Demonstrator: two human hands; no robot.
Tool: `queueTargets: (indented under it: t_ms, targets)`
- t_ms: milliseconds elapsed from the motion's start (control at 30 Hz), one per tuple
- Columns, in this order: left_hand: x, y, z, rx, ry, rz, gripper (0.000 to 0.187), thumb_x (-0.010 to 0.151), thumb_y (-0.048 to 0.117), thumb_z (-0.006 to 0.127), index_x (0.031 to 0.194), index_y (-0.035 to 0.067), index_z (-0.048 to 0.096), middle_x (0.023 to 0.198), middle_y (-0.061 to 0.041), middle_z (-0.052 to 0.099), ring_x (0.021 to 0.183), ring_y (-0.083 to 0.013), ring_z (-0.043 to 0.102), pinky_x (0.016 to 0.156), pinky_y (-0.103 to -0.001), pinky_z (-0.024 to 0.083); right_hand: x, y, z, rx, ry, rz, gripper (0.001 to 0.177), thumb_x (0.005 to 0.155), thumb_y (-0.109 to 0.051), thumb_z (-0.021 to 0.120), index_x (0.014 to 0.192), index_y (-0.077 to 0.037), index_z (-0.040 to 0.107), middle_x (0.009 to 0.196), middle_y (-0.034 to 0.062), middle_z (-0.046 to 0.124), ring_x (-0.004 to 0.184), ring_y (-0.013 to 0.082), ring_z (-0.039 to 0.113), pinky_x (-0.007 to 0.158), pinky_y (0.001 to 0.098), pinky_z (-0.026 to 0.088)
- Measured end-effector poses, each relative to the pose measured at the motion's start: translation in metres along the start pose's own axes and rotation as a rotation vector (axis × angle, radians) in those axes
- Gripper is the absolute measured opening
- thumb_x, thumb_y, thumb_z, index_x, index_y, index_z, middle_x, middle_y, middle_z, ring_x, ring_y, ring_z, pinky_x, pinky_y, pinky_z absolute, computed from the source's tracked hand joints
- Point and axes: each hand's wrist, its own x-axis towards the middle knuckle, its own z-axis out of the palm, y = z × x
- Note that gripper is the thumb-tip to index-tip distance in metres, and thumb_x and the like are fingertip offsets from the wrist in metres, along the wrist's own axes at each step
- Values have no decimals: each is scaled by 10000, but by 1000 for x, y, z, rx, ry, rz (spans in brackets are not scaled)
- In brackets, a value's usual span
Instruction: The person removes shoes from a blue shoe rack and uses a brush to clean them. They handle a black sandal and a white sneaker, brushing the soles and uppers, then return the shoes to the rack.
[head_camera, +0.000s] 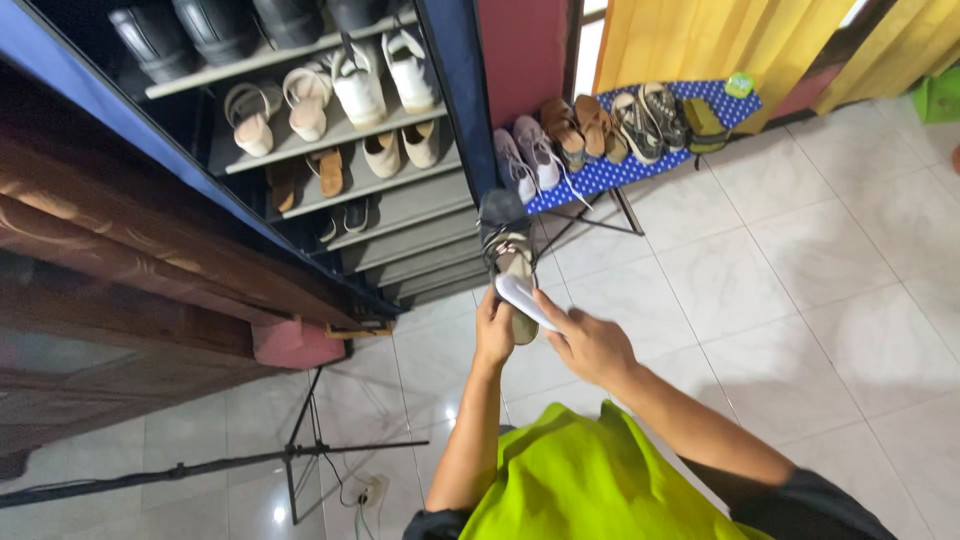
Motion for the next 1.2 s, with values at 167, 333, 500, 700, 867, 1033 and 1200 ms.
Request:
queueTargets:
  t_ms: [167,333,500,700,867,1033,1200]
  targets:
    - [0,-19,0,124,40,22,396,907,125,527,1263,-22,621,1094,-114,680,985,-172,614,887,-309,503,20,4,-9,-59,-50,209,734,936,-334,656,1581,-382,309,805,122,690,618,341,677,553,473,555]
    - [20,-41,-10,-107,30,143,554,1093,371,324,1326,-57,589,1222,-141,676,1117,-217,628,982,-334,502,-3,-24,3,83,-23,125,736,941,-336,649,1592,-331,306,775,125,685,625,344,671,565,469,549]
    - [21,-46,-17,-121,258,54,796,1062,604,242,1487,-35,454,1403,-207,586,1260,-276,575,1067,-372,459,-9,-24,12,78,-29,128,734,927,-315,651,1588,-292,331,804,122,692,633,351,668,548,466,538]
    - [24,-33,-15,-446,225,51,706,1051,543,331,1539,33,327,1427,-167,553,1269,-269,576,1067,-390,465,-4,-34,7,118,-28,88,734,939,-293,658,1587,-276,314,793,121,688,614,330,674,543,459,545]
    - [26,7,-19,-496,170,-1,597,1031,352,538,1514,30,394,1392,-125,575,1258,-249,577,1063,-407,456,15,-37,8,223,31,144,675,967,-277,649,1586,-232,382,871,132,718,699,318,706,631,415,569]
    - [32,30,-44,-949,27,-241,470,1092,389,503,1406,41,482,1205,-100,674,1124,-263,640,1028,-460,499,37,-64,25,399,191,58,636,995,-242,605,1582,-133,388,1038,175,722,837,306,737,736,375,576]
    - [52,35,-103,-1129,-67,-91,450,1145,387,490,1435,55,581,1092,-67,711,1056,-208,651,1010,-402,503,79,-94,45,438,79,318,638,994,-278,608,1582,-172,383,1003,169,753,777,298,741,722,384,574]
